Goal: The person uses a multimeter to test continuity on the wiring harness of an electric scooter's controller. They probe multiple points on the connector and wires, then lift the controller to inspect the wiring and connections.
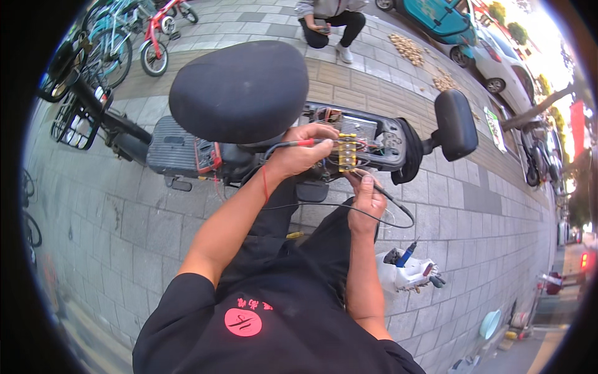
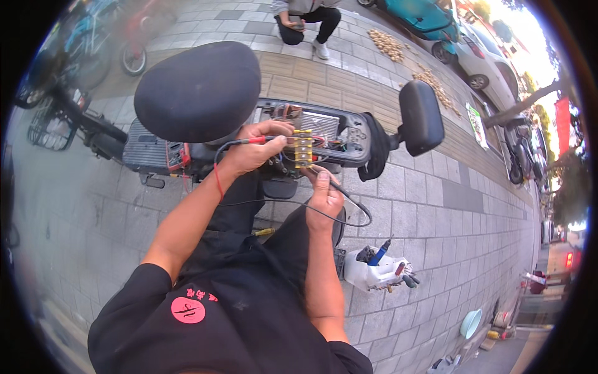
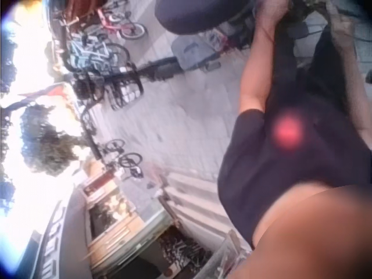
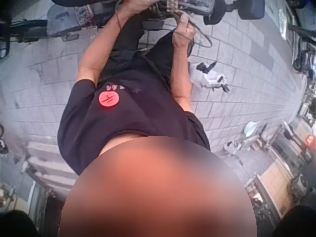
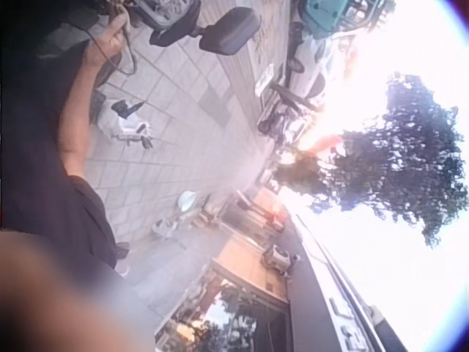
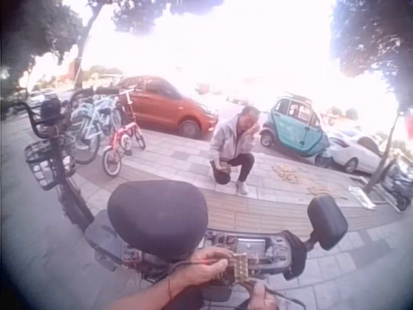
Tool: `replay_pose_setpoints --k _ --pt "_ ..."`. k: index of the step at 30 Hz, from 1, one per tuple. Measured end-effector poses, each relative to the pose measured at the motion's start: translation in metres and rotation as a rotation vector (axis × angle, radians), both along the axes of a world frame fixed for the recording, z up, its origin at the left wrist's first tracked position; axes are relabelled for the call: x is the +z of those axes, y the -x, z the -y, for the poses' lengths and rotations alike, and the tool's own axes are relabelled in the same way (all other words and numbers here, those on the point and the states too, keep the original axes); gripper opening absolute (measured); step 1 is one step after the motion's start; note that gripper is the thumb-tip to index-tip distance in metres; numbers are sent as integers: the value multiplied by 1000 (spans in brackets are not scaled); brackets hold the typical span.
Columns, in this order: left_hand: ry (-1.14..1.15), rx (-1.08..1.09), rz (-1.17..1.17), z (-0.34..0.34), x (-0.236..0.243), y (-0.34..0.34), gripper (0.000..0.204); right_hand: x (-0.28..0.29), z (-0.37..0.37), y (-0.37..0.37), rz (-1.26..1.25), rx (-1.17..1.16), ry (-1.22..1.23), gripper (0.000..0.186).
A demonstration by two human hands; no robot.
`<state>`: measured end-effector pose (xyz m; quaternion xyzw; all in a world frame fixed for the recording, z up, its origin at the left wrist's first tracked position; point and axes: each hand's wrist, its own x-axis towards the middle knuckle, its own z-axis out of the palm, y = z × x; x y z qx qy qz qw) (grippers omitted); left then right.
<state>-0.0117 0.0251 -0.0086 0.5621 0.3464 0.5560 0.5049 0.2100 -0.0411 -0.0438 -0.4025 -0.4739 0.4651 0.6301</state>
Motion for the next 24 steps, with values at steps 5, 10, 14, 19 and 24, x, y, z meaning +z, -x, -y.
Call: replay_pose_setpoints --k 5,10,14,19,24 --pt "53 6 -46 -1 1 -4 15 1 2 -3 9 -1 -10 40" --pt "106 -7 -3 1 0 -2 14 0 1 -2 4 1 -17 40" --pt "63 3 -39 2 2 -1 15 2 1 -2 -4 2 -2 41" --pt "0 0 -47 3 0 1 15 4 1 -1 -7 9 -10 41" --pt "53 -2 23 5 1 -2 14 1 -1 -1 -26 -2 -17 40"
